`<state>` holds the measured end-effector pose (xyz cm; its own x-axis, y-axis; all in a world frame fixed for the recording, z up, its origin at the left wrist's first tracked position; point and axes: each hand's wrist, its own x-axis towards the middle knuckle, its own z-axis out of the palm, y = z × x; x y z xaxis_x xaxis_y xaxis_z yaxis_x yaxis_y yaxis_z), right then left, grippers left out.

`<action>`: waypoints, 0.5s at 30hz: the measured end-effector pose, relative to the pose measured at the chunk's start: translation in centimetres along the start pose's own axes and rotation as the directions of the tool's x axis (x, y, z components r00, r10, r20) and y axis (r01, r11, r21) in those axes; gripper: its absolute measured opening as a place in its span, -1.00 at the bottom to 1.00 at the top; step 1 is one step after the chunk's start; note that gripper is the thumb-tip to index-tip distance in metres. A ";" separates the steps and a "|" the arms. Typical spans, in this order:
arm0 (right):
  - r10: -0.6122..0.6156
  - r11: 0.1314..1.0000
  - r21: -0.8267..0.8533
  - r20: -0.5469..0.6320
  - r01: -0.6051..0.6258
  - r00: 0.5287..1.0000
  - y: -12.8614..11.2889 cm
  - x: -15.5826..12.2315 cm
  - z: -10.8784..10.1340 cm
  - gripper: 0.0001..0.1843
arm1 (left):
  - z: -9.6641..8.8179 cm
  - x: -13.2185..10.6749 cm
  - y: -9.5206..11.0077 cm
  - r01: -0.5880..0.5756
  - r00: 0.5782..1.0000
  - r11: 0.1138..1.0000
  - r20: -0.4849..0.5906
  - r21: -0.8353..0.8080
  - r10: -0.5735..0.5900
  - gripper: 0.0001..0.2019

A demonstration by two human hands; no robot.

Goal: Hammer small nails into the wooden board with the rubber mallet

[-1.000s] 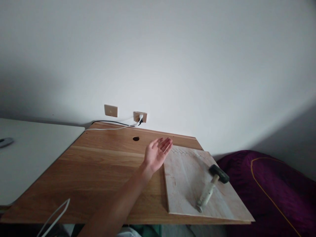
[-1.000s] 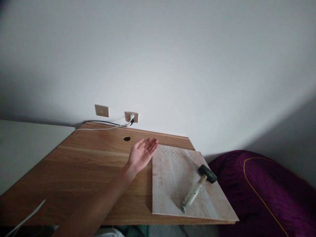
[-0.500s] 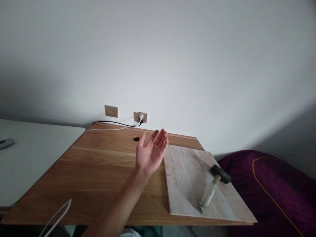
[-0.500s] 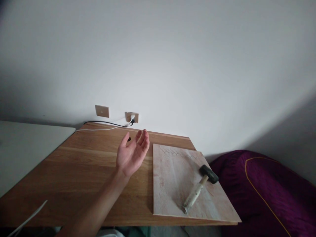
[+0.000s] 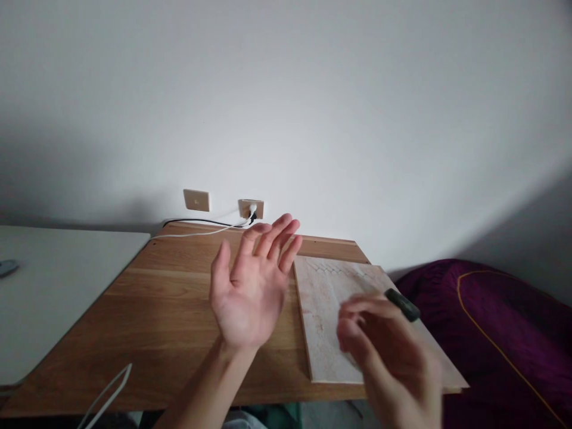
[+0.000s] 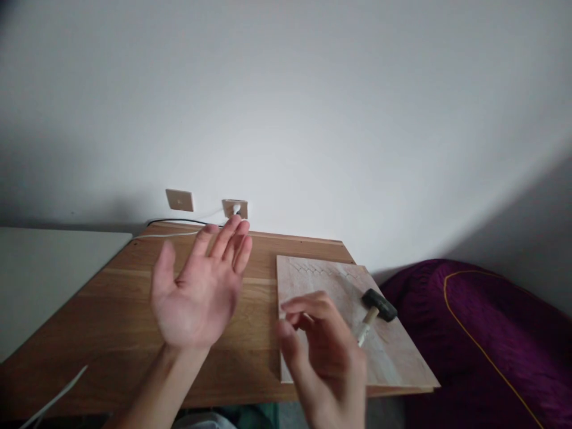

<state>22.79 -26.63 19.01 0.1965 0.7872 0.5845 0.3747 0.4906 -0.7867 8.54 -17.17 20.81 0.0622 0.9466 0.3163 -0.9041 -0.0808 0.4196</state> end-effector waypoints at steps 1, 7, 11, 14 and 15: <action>-0.014 1.000 0.009 0.010 0.014 1.000 0.6 0.4 0.8 -0.92 | 0.3 -0.4 0.2 -0.040 0.999 0.998 0.023 0.045 0.039 -0.49; -0.055 0.996 0.076 0.079 0.049 0.995 1.7 0.7 4.0 -0.84 | 1.1 -2.6 0.6 -0.174 0.972 0.959 0.196 0.224 0.131 -0.46; -0.061 0.995 0.082 0.062 0.056 0.996 1.1 0.6 4.3 -0.87 | 0.9 -3.4 0.8 -0.203 0.957 0.941 0.257 0.270 0.133 -0.48; -0.044 0.996 0.082 0.055 0.039 0.998 0.8 0.7 4.4 -0.91 | 0.9 -3.7 1.1 -0.219 0.949 0.933 0.286 0.284 0.135 -0.48; -0.035 0.996 0.087 0.055 0.030 0.998 0.7 0.8 4.4 -0.91 | 0.9 -3.8 1.2 -0.222 0.946 0.931 0.297 0.289 0.133 -0.48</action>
<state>19.18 -24.04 18.04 0.1330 0.7890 0.5999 0.3000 0.5448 -0.7831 7.61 -21.14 20.93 0.0639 0.7918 0.6074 -0.7333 -0.3756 0.5668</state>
